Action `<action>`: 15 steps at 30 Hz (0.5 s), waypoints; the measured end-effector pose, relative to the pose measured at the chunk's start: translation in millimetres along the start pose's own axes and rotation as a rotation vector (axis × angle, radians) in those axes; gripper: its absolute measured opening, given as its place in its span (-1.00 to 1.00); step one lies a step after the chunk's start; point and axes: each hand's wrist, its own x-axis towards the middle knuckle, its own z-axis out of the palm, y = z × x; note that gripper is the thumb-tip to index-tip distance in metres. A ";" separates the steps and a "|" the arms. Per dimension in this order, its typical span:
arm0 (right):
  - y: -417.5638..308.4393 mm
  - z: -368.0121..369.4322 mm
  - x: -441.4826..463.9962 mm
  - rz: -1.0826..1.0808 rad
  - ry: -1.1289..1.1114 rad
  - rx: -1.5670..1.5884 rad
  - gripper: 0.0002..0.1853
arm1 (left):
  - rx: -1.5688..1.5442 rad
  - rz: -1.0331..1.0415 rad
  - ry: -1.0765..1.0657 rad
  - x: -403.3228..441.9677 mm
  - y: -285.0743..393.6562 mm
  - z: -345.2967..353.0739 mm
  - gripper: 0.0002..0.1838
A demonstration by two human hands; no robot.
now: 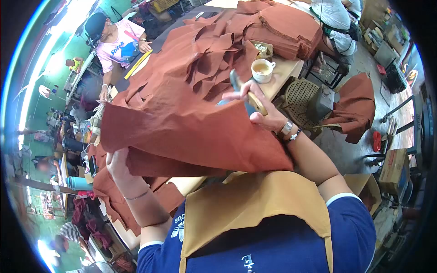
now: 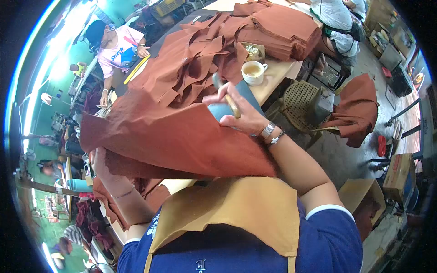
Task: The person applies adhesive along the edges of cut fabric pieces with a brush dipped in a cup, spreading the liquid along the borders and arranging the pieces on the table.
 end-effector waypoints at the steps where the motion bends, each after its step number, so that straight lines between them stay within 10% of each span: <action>1: 0.5 -0.2 -6.2 0.046 -0.053 0.077 -0.30 | -0.001 0.010 0.048 0.0 3.8 0.4 -0.59; 4: -3.0 2.5 -29.6 0.264 -0.125 0.107 -0.24 | 0.283 0.014 0.388 -5.8 22.8 32.4 -0.48; 8: -61.7 -1.4 -66.9 0.391 0.009 0.319 -0.47 | 0.883 0.245 0.134 -43.8 43.4 -16.5 -0.48; 10: -68.9 -11.9 -75.3 0.276 0.215 0.109 -0.46 | 0.580 0.044 0.087 -52.9 63.5 5.9 -0.49; 15: -44.8 -74.3 -45.9 0.054 0.393 -0.804 -0.60 | 1.071 -0.233 -0.117 7.0 -32.0 4.5 -0.41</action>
